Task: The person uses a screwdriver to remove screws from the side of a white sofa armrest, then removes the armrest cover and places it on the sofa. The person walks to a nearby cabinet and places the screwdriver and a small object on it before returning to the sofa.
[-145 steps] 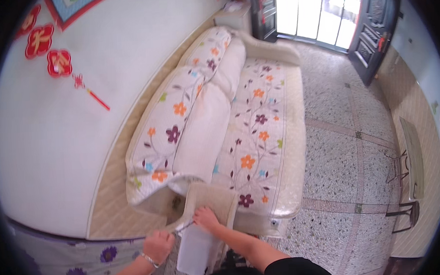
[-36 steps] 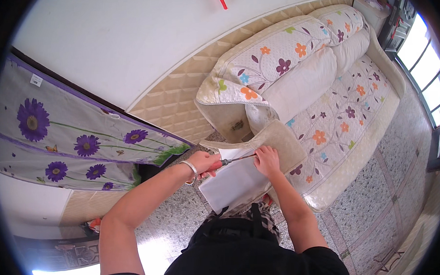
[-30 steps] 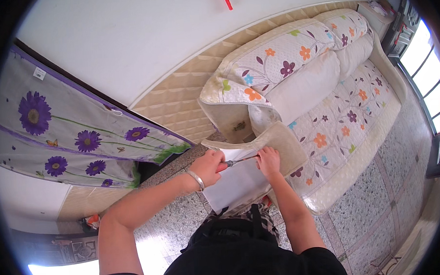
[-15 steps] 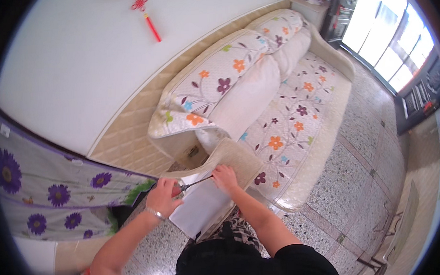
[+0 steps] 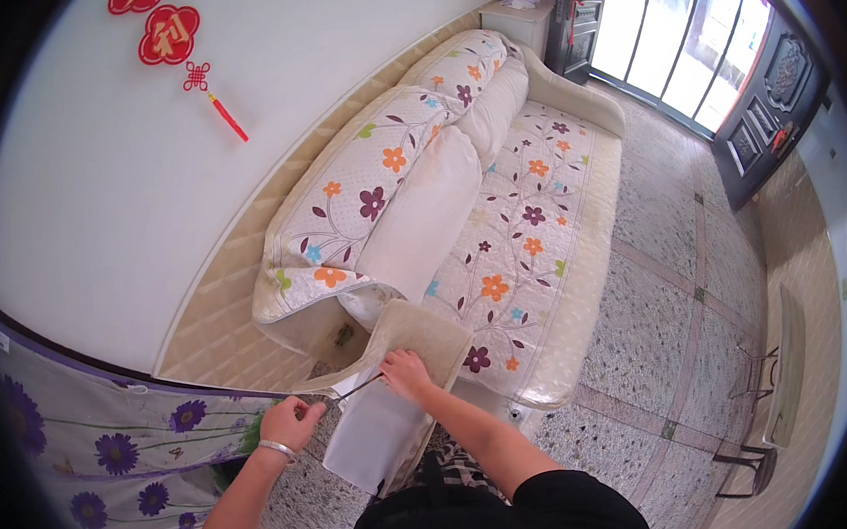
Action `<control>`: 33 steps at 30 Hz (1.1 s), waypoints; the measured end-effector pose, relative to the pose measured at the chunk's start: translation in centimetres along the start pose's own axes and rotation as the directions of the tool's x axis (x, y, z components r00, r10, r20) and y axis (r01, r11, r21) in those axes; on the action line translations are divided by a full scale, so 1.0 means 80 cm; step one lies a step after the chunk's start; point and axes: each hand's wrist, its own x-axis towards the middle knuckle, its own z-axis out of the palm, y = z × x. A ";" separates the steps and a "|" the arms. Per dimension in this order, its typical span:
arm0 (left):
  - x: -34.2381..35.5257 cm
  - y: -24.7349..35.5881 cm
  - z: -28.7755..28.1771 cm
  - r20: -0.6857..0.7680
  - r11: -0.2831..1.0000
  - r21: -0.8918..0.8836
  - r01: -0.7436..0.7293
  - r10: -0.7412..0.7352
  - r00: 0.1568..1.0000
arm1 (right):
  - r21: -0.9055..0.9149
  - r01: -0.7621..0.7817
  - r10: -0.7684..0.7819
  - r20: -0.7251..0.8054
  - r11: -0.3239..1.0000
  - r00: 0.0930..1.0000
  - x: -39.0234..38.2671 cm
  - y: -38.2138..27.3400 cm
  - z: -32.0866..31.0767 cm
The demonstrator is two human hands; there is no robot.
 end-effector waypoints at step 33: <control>-0.027 0.024 -0.033 -0.054 0.984 -0.125 -0.130 0.124 0.991 | 0.920 -0.369 0.775 0.138 0.130 0.617 -0.023 0.122 -0.103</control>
